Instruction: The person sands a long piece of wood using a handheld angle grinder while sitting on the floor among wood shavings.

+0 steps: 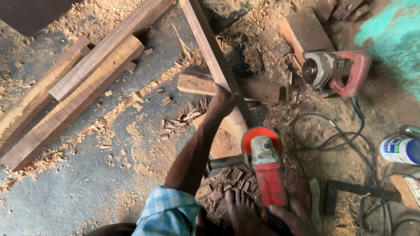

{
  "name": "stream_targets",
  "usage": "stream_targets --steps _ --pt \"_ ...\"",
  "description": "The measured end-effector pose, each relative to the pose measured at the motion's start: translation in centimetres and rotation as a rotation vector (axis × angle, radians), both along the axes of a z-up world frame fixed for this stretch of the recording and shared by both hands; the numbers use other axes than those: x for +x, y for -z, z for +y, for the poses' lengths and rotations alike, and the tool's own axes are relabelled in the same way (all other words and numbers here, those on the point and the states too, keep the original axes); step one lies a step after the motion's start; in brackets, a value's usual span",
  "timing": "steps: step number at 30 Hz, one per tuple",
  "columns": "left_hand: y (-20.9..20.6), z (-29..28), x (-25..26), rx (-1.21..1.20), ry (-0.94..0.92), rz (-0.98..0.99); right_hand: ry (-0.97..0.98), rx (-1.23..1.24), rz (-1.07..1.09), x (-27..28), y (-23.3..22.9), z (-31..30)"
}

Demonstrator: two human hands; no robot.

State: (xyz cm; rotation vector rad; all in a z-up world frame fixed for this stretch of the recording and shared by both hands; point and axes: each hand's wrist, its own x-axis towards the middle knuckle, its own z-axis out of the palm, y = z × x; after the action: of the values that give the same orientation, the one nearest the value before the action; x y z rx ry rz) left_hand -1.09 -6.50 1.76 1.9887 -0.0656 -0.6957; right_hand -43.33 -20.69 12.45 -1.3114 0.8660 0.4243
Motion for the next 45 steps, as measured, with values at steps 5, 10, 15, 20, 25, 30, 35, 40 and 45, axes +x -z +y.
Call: stream_targets --steps 5,10,15,20,25,30,35,40,45 --pt "-1.2 0.0 -0.7 0.069 0.022 0.008 -0.359 -0.294 -0.450 3.3 0.1 0.8" --pt "-1.9 -0.6 -0.5 0.123 0.028 -0.019 -0.247 -0.149 -0.102 6.8 -3.4 3.6" --pt "-2.5 -0.4 -0.6 0.139 0.027 0.010 -0.239 -0.166 -0.142 7.0 -3.6 4.7" --pt "-2.0 0.0 -0.7 0.031 0.006 0.057 -0.205 -0.201 -0.183 3.4 -1.4 1.8" --pt "-0.1 1.0 -0.8 -0.117 -0.025 0.034 -0.124 -0.137 -0.196 -0.5 0.0 -1.9" --pt "-0.5 1.1 -0.8 -0.199 -0.056 0.040 0.029 0.143 0.006 0.5 -0.2 -1.4" --pt "-2.2 1.4 -0.8 -0.098 -0.039 0.074 0.020 0.203 0.028 4.8 -2.5 0.5" --pt "-2.6 1.6 -0.8 -0.221 -0.048 0.110 0.027 0.328 0.086 3.3 -3.0 0.2" --pt "-2.4 1.7 -1.0 -0.212 -0.038 0.138 0.103 0.300 0.049 0.8 -2.4 -0.4"
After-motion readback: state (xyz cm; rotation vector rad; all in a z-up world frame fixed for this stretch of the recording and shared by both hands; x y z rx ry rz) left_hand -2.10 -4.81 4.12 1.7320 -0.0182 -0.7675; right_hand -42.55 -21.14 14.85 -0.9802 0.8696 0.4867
